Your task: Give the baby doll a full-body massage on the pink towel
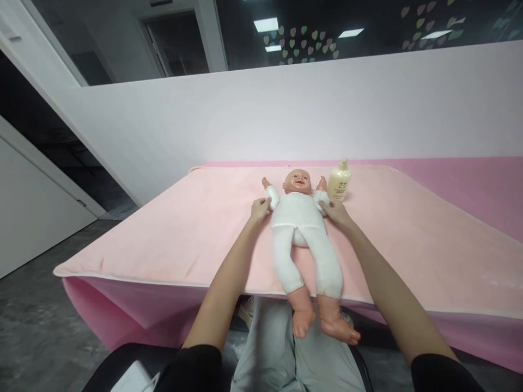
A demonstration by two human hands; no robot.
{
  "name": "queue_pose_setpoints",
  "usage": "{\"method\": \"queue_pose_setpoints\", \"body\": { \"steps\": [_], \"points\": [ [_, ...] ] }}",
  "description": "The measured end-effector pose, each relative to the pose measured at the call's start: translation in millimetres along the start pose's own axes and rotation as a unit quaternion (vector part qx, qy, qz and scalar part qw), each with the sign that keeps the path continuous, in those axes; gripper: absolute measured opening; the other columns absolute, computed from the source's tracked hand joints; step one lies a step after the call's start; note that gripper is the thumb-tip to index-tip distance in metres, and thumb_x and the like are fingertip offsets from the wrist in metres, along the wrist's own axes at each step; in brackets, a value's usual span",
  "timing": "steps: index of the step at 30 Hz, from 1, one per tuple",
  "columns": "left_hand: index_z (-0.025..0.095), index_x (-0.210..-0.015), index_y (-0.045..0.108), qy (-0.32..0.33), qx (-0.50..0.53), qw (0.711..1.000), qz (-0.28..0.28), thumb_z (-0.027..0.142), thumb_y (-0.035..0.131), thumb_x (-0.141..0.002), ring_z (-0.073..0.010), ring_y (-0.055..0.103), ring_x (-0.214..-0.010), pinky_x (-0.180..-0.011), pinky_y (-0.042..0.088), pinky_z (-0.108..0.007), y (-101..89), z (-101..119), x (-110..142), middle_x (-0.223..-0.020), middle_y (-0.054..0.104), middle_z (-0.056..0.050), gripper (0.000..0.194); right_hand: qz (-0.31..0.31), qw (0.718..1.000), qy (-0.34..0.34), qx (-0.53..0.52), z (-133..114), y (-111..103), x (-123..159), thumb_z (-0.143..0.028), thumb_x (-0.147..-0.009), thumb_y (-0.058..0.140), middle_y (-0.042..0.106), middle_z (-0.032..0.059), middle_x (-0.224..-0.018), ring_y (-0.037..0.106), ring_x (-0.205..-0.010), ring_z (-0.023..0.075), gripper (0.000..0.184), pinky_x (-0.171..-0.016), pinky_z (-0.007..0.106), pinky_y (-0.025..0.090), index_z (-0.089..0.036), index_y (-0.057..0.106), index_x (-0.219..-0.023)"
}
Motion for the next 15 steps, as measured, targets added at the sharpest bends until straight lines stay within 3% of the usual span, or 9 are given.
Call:
{"method": "queue_pose_setpoints", "body": {
  "steps": [2, 4, 10, 15],
  "points": [
    [0.016, -0.057, 0.058, -0.002, -0.036, 0.999, 0.031, 0.041, 0.063, -0.072, -0.0131, 0.052, -0.057, -0.056, 0.035, -0.024, -2.9, -2, -1, -0.052, 0.054, 0.000, 0.030, 0.010, 1.000, -0.009, 0.025, 1, 2, -1, -0.041, -0.073, 0.059, 0.067, 0.0069, -0.087, 0.058, -0.078, 0.0190, 0.031, -0.069, 0.029, 0.045, -0.013, 0.065, -0.086],
    [0.016, -0.059, 0.059, -0.006, -0.025, 0.999, 0.025, 0.041, 0.063, -0.072, -0.0134, 0.052, -0.058, -0.057, 0.036, -0.024, -3.9, -1, -1, -0.053, 0.054, 0.000, 0.029, -0.010, 1.000, -0.001, 0.003, 1, 0, -1, -0.043, -0.072, 0.061, 0.067, 0.0073, -0.089, 0.059, -0.080, 0.0193, 0.034, -0.072, 0.030, 0.046, -0.013, 0.065, -0.087],
    [0.015, -0.067, 0.064, -0.024, 0.071, 0.991, -0.113, 0.026, 0.063, -0.061, -0.0132, 0.057, -0.065, -0.066, 0.044, -0.025, -3.5, 12, 6, -0.068, 0.064, -0.003, 0.013, -0.166, 0.978, 0.054, -0.113, -13, -14, 10, -0.036, -0.058, 0.077, 0.067, 0.0085, -0.101, 0.061, -0.092, 0.0217, 0.041, -0.084, 0.034, 0.049, -0.015, 0.068, -0.092],
    [0.014, -0.067, 0.067, -0.027, 0.091, 0.987, -0.126, 0.016, 0.063, -0.052, -0.0141, 0.059, -0.067, -0.070, 0.046, -0.028, -8.1, 14, 7, -0.070, 0.067, -0.003, 0.016, -0.206, 0.975, 0.034, -0.080, -20, -24, 16, -0.027, -0.057, 0.077, 0.067, 0.0072, -0.104, 0.059, -0.098, 0.0224, 0.034, -0.086, 0.032, 0.048, -0.016, 0.072, -0.089]
  ]
}}
Point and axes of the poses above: each hand's wrist, its own x-axis away from the middle knuckle, its own y-axis out of the palm, z = x × y, the point moved 3 cm from there along -x, towards the middle knuckle
